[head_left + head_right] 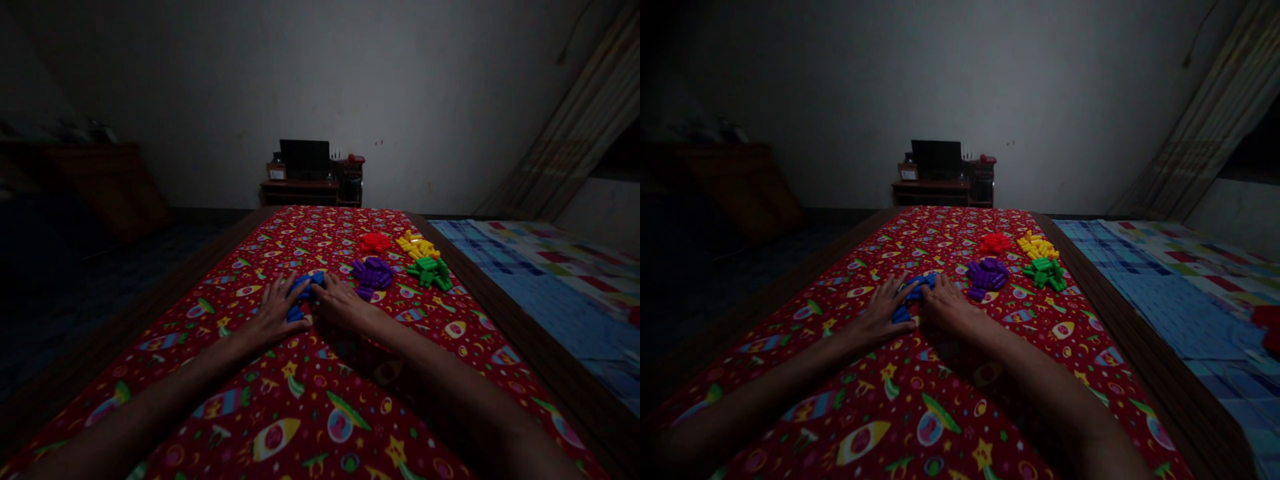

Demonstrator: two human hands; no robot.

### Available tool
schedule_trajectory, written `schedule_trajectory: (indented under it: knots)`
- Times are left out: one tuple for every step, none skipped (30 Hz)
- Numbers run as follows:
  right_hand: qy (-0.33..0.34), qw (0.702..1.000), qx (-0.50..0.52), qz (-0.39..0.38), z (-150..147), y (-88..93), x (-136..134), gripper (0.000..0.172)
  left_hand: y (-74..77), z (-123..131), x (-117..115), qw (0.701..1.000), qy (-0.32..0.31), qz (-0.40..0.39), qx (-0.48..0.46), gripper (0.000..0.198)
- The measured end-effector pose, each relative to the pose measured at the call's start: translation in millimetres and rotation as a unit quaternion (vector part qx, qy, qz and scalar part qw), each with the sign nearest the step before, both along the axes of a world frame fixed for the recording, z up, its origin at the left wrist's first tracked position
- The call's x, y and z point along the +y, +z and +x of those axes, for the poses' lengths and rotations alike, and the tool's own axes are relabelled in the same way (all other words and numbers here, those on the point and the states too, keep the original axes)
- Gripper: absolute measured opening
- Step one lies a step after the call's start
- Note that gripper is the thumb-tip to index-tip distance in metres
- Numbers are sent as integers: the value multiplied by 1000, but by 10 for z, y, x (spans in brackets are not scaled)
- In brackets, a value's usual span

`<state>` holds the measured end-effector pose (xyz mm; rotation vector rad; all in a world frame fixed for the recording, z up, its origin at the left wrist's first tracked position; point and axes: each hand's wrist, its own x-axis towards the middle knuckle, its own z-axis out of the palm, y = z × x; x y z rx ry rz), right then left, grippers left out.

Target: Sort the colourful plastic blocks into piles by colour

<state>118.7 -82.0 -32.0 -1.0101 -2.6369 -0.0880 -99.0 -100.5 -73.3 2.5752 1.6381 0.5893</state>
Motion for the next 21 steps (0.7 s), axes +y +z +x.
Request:
schedule_trajectory:
  knots:
    - [-15,1000,-13,-11,-22,-27,-23,47,23,22,103,1000,12,-2,-3,92]
    - [-30,999,-25,-22,-41,-39,-42,49,48,35,198,1000,18,-8,-4,95]
    - [-41,998,-33,-29,-59,-44,-57,49,72,40,285,1000,19,-14,-4,97]
    - [-48,998,-36,-31,-75,-47,-66,48,94,39,362,1000,14,-21,-3,98]
    - [-50,998,-33,-30,-89,-54,-71,47,113,34,428,1000,4,-28,-1,97]
    - [-47,998,-28,-27,-97,-69,-70,46,129,27,485,999,-11,-37,0,94]
    - [-38,999,-20,-24,-99,-92,-62,46,140,22,532,999,-27,-45,1,90]
    - [-27,999,-9,-21,-94,-123,-50,45,148,18,569,998,-42,-54,0,85]
    - [-14,1000,5,-17,-82,-157,-31,44,152,18,597,997,-55,-61,-5,81]
    - [-3,1000,21,-12,-62,-191,-7,45,151,22,615,996,-61,-64,-13,76]
    - [5,999,39,-5,-37,-221,23,46,148,30,624,996,-61,-61,-26,72]
    - [7,998,57,3,-10,-243,57,47,142,41,624,996,-57,-52,-41,67]
    - [8,997,73,9,19,-256,95,50,136,54,615,996,-54,-39,-55,63]
    - [7,996,85,11,45,-261,136,53,131,67,601,996,-54,-26,-68,59]
    - [7,996,90,8,67,-260,178,56,127,80,583,995,-59,-15,-79,56]
    - [6,996,91,-3,84,-256,218,59,126,91,564,994,-68,-9,-88,54]
    - [7,996,90,-18,96,-253,256,62,127,100,547,992,-80,-5,-97,54]
    - [8,996,88,-34,103,-253,288,64,128,106,533,990,-91,-3,-107,55]
    - [12,995,87,-47,106,-258,314,63,129,108,524,988,-96,2,-118,58]
    - [17,995,88,-54,105,-267,332,61,128,107,520,987,-96,7,-128,63]
    - [27,994,92,-54,103,-280,344,58,126,103,522,987,-91,11,-135,71]
